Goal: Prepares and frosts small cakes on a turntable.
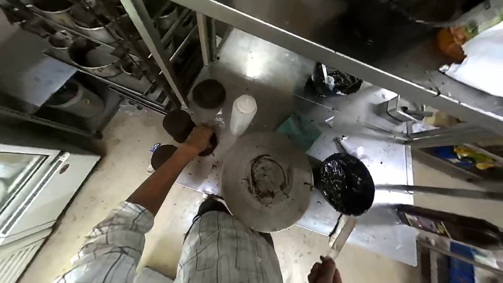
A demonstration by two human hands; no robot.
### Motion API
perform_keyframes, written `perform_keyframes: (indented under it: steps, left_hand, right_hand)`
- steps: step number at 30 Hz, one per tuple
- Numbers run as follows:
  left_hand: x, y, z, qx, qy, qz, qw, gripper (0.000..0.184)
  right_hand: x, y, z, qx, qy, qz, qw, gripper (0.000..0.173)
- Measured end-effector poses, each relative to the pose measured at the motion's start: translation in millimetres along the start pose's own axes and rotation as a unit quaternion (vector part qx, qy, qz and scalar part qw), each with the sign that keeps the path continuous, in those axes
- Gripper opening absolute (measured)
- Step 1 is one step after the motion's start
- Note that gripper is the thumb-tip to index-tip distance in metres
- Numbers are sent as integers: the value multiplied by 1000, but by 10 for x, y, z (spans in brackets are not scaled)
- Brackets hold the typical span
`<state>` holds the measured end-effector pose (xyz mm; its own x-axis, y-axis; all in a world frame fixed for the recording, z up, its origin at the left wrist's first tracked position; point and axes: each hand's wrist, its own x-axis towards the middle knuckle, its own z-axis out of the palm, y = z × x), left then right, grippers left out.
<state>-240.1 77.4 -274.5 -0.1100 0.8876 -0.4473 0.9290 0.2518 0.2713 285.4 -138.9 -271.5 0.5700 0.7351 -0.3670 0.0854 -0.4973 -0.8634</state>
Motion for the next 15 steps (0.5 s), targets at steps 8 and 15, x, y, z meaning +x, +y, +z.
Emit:
perform_keyframes:
  steps: [8,15]
  left_hand:
    - [-764,188,-286,-147,176,-66,971,28]
    - [-1553,1350,-564,-425,252,-3,869,44]
  right_hand:
    - [581,-504,223,69,-64,-157,983,35]
    - [1015,-477,21,33,-134,-174,975,36]
